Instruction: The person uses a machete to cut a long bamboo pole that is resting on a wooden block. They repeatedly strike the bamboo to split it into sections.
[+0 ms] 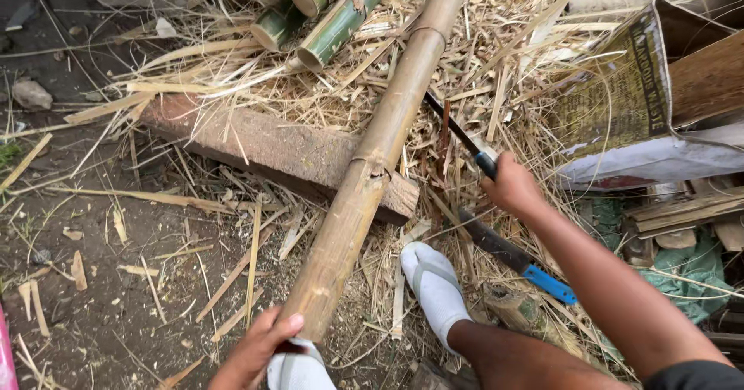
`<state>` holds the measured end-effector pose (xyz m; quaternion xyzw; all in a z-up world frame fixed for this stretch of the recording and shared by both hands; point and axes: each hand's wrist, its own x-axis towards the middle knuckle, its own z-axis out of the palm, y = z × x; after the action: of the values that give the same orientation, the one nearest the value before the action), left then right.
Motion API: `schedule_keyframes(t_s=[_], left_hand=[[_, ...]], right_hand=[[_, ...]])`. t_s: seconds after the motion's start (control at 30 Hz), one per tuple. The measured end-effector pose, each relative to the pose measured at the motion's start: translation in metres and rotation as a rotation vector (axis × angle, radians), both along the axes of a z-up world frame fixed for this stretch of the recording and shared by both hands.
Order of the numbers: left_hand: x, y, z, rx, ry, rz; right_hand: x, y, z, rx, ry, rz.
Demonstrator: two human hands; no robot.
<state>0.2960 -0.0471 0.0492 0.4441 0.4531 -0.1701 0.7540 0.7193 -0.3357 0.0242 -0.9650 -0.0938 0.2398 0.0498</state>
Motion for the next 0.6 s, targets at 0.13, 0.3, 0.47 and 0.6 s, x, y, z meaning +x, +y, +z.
schedule_keyframes(t_s=[0.13,0.3,0.47,0.6], left_hand=[[0.043,-0.009,0.048,0.532,0.050,-0.435],[0.051,-0.020,0.051,0.440,-0.048,-0.460],[0.035,-0.035,0.029,0.253,-0.058,-0.334],[0.032,-0.035,0.023,0.205,-0.018,-0.326]], right_hand=[[-0.041,-0.026,0.012,0.344,0.089,-0.162],[-0.074,-0.019,0.045,0.447,-0.449,0.383],[-0.091,0.034,0.074,0.007,-0.117,0.671],[-0.145,0.044,0.073,0.279,-0.316,1.342]])
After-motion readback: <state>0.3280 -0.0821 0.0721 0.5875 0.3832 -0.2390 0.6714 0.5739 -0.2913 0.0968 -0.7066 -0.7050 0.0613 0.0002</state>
